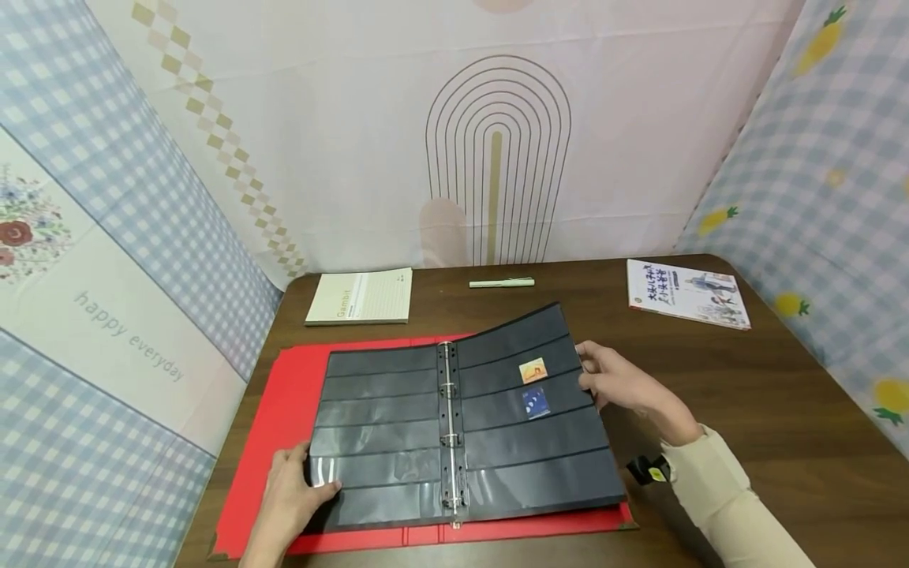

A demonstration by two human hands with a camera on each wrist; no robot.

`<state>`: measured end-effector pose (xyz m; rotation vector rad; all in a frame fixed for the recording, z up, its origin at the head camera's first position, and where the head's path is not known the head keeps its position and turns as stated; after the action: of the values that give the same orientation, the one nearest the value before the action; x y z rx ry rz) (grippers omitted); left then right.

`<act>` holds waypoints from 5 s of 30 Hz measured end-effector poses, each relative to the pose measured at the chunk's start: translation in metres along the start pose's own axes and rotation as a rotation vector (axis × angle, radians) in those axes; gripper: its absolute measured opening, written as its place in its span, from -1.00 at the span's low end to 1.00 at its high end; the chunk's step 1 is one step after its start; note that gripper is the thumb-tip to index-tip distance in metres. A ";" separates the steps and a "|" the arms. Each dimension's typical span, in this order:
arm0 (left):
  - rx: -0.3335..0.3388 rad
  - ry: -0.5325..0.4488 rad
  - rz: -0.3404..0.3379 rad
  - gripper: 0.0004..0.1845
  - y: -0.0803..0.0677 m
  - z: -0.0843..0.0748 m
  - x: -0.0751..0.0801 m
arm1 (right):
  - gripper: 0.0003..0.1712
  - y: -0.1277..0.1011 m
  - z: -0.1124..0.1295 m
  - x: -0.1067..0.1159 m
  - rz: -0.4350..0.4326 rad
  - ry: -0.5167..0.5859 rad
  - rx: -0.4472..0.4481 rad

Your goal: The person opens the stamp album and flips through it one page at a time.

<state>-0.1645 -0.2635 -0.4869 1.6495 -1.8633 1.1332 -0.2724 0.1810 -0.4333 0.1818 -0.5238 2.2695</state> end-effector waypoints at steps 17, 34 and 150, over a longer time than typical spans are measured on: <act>0.002 -0.007 -0.001 -0.13 0.000 0.002 -0.002 | -0.46 -0.006 0.071 -0.011 -0.051 -0.173 0.149; 0.002 -0.026 -0.003 -0.14 -0.002 0.003 -0.002 | -0.44 -0.002 0.109 -0.022 -0.119 -0.147 0.169; -0.541 -0.477 -0.045 -0.56 -0.006 -0.157 0.063 | -0.62 0.067 0.163 -0.082 0.072 -0.058 0.339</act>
<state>-0.2059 -0.1799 -0.3454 1.7019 -2.1419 0.1694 -0.2708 0.0160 -0.3301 0.4036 -0.1730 2.4169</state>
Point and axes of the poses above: each hand's wrist, its own y-axis towards the middle knuckle, its own x-axis out of the back of the hand, z = x × y, the point moved 8 cm from there along y, towards the middle knuckle, and after that the axes turned 14 degrees about z, right-handed, at the moved point
